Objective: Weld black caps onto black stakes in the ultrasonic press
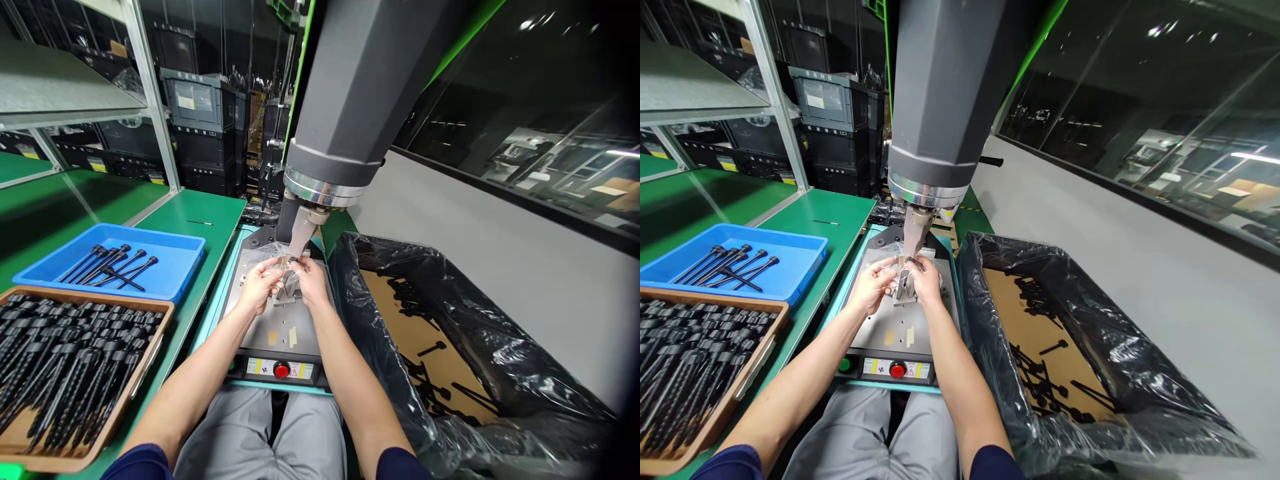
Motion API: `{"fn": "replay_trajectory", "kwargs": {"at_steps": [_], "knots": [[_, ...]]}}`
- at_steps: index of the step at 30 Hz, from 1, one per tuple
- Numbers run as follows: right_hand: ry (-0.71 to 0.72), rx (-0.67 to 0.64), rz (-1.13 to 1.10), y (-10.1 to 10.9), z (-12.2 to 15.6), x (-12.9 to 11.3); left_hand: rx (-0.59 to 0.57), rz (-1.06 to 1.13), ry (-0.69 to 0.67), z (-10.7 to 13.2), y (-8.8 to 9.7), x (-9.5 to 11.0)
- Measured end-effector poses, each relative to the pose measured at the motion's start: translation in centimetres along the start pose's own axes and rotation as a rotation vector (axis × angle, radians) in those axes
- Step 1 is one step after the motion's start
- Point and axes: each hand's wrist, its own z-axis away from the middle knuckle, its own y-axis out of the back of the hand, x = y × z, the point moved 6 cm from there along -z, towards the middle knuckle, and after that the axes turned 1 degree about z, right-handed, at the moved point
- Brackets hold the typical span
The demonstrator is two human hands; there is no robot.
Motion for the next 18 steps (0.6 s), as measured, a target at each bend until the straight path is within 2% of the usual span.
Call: {"fn": "replay_trajectory", "kwargs": {"at_steps": [4, 9, 18], "knots": [[-0.015, 0.008, -0.03, -0.1, 0.1, 0.5, 0.008, -0.008, -0.002, 0.0, 0.3, 0.0], [0.022, -0.034, -0.05, 0.3, 1.7, 0.1, 0.016, -0.017, 0.001, 0.0, 0.6, -0.2], [-0.141, -0.121, -0.14, 2.4, 6.0, 0.9, 0.0, -0.065, -0.013, 0.6, 1.1, -1.0]]}}
